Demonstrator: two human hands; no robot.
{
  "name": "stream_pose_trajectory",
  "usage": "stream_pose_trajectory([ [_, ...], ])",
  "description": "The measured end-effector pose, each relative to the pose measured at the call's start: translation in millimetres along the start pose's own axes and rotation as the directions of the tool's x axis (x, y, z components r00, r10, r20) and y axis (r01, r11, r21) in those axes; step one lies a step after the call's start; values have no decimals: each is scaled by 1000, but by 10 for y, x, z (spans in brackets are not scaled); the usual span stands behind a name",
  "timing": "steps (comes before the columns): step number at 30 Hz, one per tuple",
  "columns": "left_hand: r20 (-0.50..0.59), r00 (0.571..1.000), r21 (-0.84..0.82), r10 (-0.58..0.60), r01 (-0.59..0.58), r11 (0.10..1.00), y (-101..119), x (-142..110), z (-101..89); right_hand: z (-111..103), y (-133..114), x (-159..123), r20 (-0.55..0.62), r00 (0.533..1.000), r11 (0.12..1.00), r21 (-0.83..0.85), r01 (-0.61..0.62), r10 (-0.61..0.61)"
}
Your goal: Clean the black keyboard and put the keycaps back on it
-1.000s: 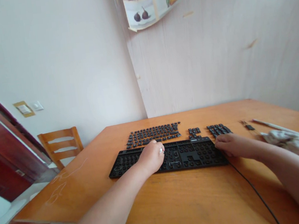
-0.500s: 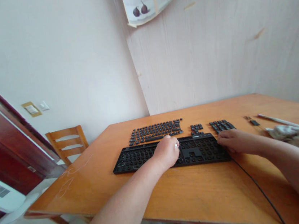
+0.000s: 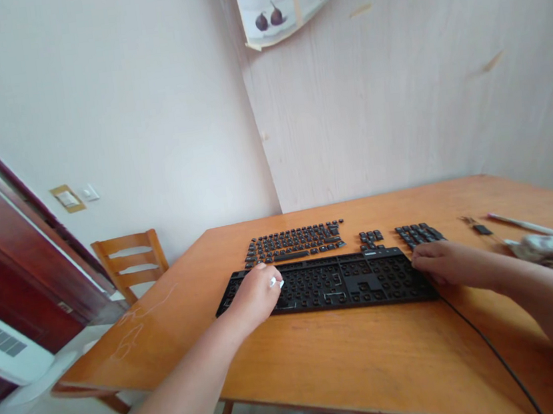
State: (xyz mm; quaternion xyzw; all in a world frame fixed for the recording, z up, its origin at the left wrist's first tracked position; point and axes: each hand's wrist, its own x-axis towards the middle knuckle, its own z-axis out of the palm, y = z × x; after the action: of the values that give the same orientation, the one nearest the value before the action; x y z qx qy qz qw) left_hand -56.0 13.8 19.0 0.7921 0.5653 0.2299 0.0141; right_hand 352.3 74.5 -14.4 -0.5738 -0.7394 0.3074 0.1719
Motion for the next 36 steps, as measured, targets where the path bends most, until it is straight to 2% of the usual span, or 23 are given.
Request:
stream_pose_trajectory([
  [4, -30, 996, 39, -80, 81, 996, -303, -172, -131, 5, 23, 8, -15, 1000, 1000, -7, 8, -8],
  [9, -39, 987, 119, -154, 157, 980, -577, -353, -326, 13, 97, 26, -8, 1000, 1000, -9, 2, -2],
  [13, -55, 975, 183, -218, 224, 957, -714, -442, -423, 7, 97, 21, 10, 1000, 1000, -8, -2, 2],
  [16, -66, 973, 191, -222, 230, 954, -732, -457, -407, -2, 69, 11, 25, 1000, 1000, -15, -14, 15],
  [20, -59, 981, 182, -183, 191, 965, -625, -410, -322, -2, 48, -1, 16, 1000, 1000, -11, -23, 23],
  [26, -46, 992, 118, -117, 122, 985, -351, -299, -177, 8, 37, -3, 3, 1000, 1000, -3, -19, 19],
  [36, 31, 1000, 1, 3, -3, 1000, 294, -48, 70, -21, -41, -28, 2, 1000, 999, -28, -20, 20],
])
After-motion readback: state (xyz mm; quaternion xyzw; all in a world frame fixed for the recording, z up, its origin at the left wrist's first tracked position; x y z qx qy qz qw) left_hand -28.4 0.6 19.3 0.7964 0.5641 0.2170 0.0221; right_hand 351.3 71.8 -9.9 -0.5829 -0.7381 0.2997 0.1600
